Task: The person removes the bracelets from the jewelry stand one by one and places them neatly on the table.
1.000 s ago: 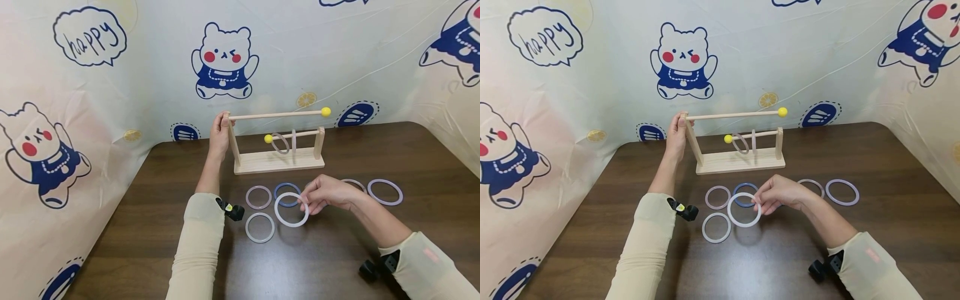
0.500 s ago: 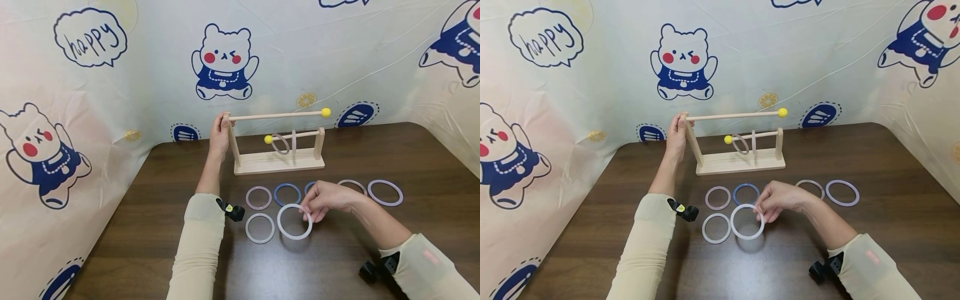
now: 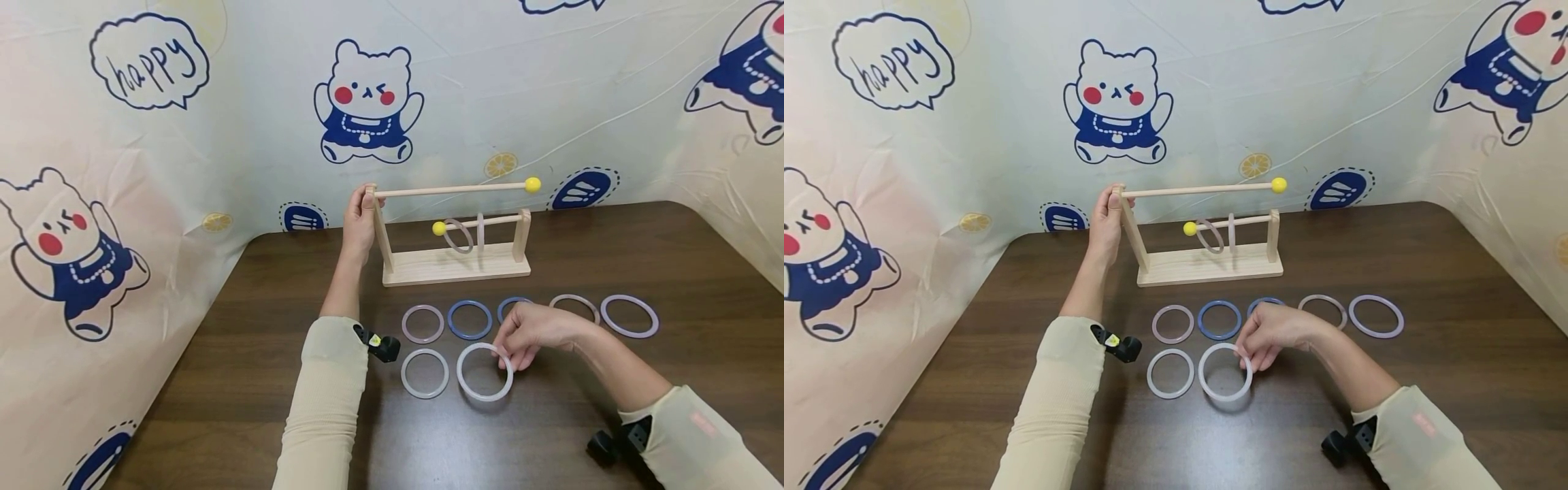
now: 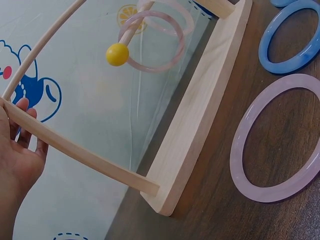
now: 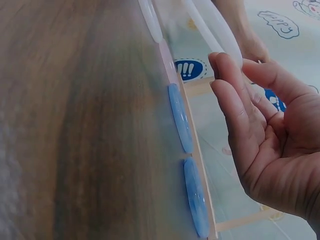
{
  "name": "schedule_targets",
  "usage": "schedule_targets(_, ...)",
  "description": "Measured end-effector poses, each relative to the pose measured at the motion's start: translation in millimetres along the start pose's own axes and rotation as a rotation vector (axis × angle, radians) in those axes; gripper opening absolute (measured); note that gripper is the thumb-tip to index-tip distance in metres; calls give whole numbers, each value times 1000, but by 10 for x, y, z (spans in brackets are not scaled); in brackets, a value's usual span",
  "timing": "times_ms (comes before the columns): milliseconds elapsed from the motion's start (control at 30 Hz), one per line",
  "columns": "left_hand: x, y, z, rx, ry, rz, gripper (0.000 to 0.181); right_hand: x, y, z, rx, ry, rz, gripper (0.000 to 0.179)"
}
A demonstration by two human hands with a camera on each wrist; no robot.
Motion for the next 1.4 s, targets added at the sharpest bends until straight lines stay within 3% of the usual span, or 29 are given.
schedule_targets(933, 1, 1, 15, 1, -2, 10, 43, 49, 13, -114, -78, 58, -66, 18)
schedule_targets(1400, 10, -4, 19, -18, 0, 23, 42, 71, -28, -40, -238, 93, -179, 15)
Point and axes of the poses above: each hand's wrist, its own x-axis towards the middle knuckle, its own y-axis out of the palm, z = x × y, the point moved 5 cm from there along x, towards the middle knuckle, and after that the axes turned 2 degrees about -y, right-handed, at the moved point
